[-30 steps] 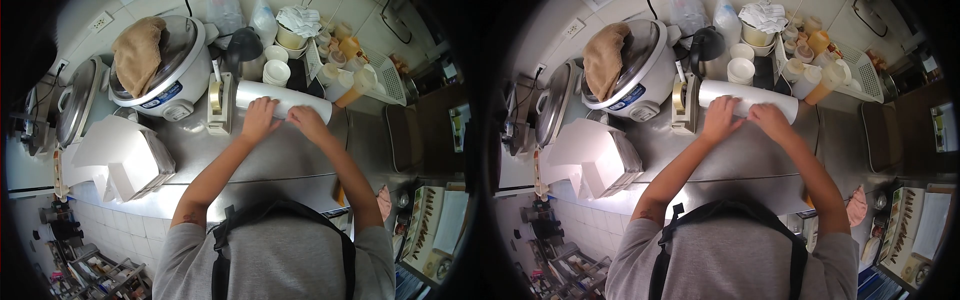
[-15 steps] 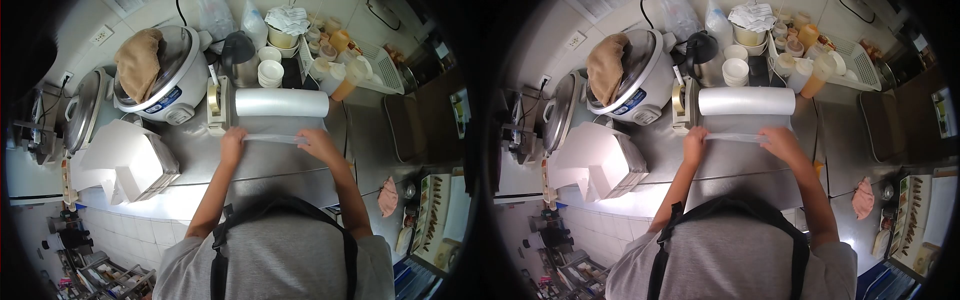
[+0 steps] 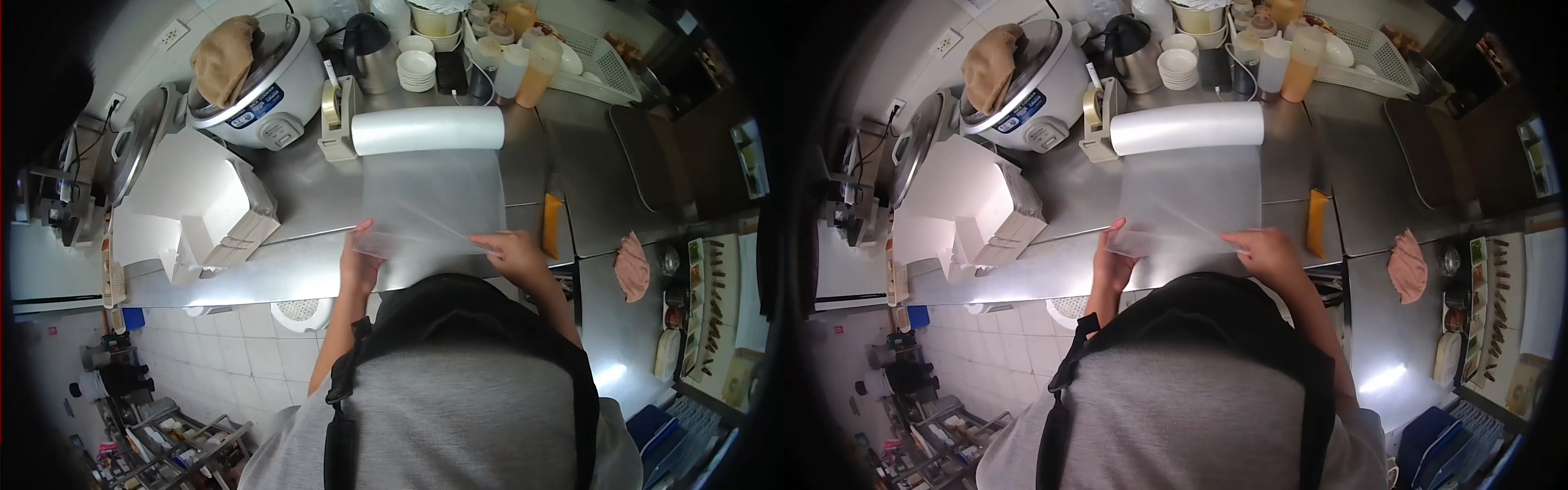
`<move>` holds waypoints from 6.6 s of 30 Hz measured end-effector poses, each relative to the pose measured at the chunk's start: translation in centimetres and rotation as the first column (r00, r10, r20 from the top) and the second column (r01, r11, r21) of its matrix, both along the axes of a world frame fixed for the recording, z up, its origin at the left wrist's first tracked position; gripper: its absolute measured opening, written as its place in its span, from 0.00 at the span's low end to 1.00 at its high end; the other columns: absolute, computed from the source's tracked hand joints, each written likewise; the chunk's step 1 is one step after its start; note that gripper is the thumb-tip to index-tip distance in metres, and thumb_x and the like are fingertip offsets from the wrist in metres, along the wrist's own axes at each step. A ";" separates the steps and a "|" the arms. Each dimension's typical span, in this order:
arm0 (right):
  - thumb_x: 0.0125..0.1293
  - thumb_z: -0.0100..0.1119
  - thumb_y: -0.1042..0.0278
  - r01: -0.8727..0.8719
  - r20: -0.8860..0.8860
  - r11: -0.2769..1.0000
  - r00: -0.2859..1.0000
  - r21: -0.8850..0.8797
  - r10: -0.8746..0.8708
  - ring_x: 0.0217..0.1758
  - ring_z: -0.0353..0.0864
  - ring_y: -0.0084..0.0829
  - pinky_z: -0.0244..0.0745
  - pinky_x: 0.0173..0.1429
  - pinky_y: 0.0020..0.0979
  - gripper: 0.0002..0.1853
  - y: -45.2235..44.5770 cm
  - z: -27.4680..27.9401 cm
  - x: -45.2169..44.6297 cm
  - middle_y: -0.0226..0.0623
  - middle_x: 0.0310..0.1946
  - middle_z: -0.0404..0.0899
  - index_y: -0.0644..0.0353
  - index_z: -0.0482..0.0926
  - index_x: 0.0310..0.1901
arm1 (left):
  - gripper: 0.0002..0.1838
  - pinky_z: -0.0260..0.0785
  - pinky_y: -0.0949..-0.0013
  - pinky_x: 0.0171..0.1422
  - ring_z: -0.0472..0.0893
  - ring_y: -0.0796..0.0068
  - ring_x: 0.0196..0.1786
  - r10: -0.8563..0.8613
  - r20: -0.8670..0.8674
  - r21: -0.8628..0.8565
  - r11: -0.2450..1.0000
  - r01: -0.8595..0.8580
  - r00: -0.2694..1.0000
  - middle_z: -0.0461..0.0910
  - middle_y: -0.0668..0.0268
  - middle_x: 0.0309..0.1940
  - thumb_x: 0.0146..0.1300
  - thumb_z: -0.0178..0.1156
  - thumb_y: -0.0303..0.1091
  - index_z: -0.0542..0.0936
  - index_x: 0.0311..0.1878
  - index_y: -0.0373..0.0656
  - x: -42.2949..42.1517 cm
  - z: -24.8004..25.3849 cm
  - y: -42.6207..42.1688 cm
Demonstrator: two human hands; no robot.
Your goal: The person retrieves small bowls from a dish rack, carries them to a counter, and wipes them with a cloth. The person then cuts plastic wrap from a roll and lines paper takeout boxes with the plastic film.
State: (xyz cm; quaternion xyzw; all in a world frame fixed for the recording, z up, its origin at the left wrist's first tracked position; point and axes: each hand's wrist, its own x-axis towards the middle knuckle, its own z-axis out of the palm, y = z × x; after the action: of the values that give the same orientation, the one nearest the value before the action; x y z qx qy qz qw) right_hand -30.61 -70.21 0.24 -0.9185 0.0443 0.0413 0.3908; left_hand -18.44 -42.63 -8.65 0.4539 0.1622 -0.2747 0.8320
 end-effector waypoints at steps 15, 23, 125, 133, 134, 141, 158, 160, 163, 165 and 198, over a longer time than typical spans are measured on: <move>0.52 0.53 0.84 -0.040 0.281 0.987 0.956 -0.156 0.083 0.29 0.77 0.42 0.75 0.39 0.36 0.24 1.5 5.0 -5.5 0.43 0.31 0.81 0.49 0.84 0.49 | 0.17 0.62 0.82 0.30 0.71 0.87 0.22 -0.107 0.357 0.274 0.962 0.005 0.928 0.75 0.77 0.22 0.56 0.68 0.23 0.82 0.50 0.36 -4.7 7.9 2.5; 0.52 0.49 0.84 -0.052 0.165 0.996 0.984 -0.072 0.063 0.43 0.81 0.46 0.77 0.48 0.41 0.28 6.4 -8.4 -14.1 0.43 0.43 0.83 0.47 0.80 0.54 | 0.14 0.67 0.81 0.33 0.74 0.87 0.25 -0.381 0.232 0.453 0.856 0.247 0.895 0.79 0.75 0.24 0.58 0.68 0.26 0.84 0.48 0.38 -11.4 -2.0 8.7; 0.62 0.65 0.66 -0.153 0.238 0.985 0.956 -0.080 0.168 0.52 0.79 0.36 0.71 0.57 0.31 0.21 -12.9 -7.6 20.9 0.45 0.49 0.80 0.68 0.76 0.54 | 0.28 0.59 0.52 0.70 0.68 0.52 0.66 -0.929 0.365 0.912 0.342 -0.227 0.065 0.67 0.57 0.65 0.63 0.59 0.54 0.73 0.64 0.55 3.1 -2.1 -2.1; 0.63 0.60 0.71 -0.305 0.159 0.934 0.929 -0.187 0.335 0.58 0.74 0.46 0.70 0.59 0.35 0.13 -13.5 -8.2 20.8 0.48 0.58 0.73 0.70 0.74 0.44 | 0.25 0.73 0.57 0.51 0.79 0.54 0.49 -0.630 0.340 0.921 0.074 -0.382 0.698 0.77 0.55 0.48 0.58 0.65 0.51 0.79 0.53 0.45 14.2 -3.8 -5.6; 0.63 0.60 0.71 -0.304 0.159 0.935 0.929 -0.184 0.334 0.57 0.74 0.46 0.70 0.59 0.35 0.12 -13.3 -8.0 20.7 0.47 0.58 0.73 0.70 0.73 0.43 | 0.24 0.74 0.56 0.51 0.80 0.55 0.49 -0.636 0.280 0.943 0.041 -0.331 0.719 0.78 0.55 0.47 0.57 0.66 0.50 0.80 0.51 0.44 15.1 -3.1 -5.9; 0.63 0.59 0.71 -0.259 0.246 0.957 0.926 -0.134 0.285 0.55 0.75 0.45 0.71 0.58 0.35 0.14 -13.6 -8.3 20.8 0.46 0.54 0.75 0.69 0.75 0.48 | 0.16 0.77 0.60 0.38 0.86 0.64 0.35 -0.672 0.116 0.993 0.088 -0.077 0.731 0.85 0.54 0.36 0.57 0.65 0.43 0.84 0.30 0.36 18.5 -2.4 -6.5; 0.66 0.58 0.66 -0.346 0.025 0.890 0.929 -0.295 0.369 0.39 0.79 0.46 0.72 0.45 0.40 0.13 -13.4 -6.5 23.1 0.48 0.35 0.79 0.61 0.75 0.49 | 0.35 0.74 0.77 0.27 0.82 0.79 0.25 -0.653 0.316 0.581 0.706 0.405 0.688 0.81 0.66 0.26 0.60 0.67 0.25 0.65 0.69 0.46 18.7 -4.6 -2.9; 0.66 0.58 0.63 -0.358 0.031 0.879 0.922 -0.314 0.386 0.39 0.80 0.47 0.73 0.45 0.40 0.14 -13.3 -6.7 23.4 0.47 0.34 0.79 0.58 0.75 0.51 | 0.38 0.74 0.77 0.27 0.81 0.79 0.24 -0.692 0.262 0.618 0.656 0.434 0.672 0.81 0.66 0.26 0.59 0.67 0.25 0.63 0.72 0.47 19.1 -4.3 -2.8; 0.66 0.58 0.60 -0.347 0.087 0.867 0.912 -0.357 0.401 0.39 0.81 0.47 0.75 0.45 0.40 0.15 -12.9 -6.9 23.9 0.45 0.32 0.80 0.51 0.76 0.53 | 0.42 0.74 0.77 0.26 0.81 0.79 0.24 -0.735 0.217 0.662 0.594 0.457 0.642 0.81 0.65 0.26 0.58 0.68 0.25 0.60 0.74 0.47 19.4 -3.5 -2.7; 0.66 0.58 0.59 -0.333 0.105 0.860 0.911 -0.386 0.400 0.38 0.82 0.46 0.76 0.45 0.41 0.15 -12.6 -6.7 24.4 0.44 0.32 0.81 0.48 0.76 0.54 | 0.44 0.74 0.76 0.26 0.82 0.78 0.24 -0.753 0.197 0.685 0.564 0.461 0.628 0.81 0.65 0.25 0.57 0.68 0.26 0.58 0.75 0.47 19.5 -3.0 -2.9; 0.63 0.44 0.78 -0.391 -0.084 0.609 0.879 -0.690 0.469 0.31 0.81 0.42 0.78 0.41 0.41 0.35 -8.5 -2.7 24.0 0.42 0.29 0.75 0.27 0.64 0.69 | 0.57 0.78 0.69 0.28 0.85 0.72 0.26 -0.881 -0.183 0.938 -0.024 0.346 0.435 0.86 0.63 0.29 0.52 0.71 0.29 0.41 0.77 0.41 20.8 -0.5 -6.3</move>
State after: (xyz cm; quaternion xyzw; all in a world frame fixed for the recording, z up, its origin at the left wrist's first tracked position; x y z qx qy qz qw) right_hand -6.63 -78.70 -2.44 -0.9803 -0.1862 0.0660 0.0012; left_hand 2.36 -48.92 -9.13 0.8897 -0.1654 -0.3703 0.2097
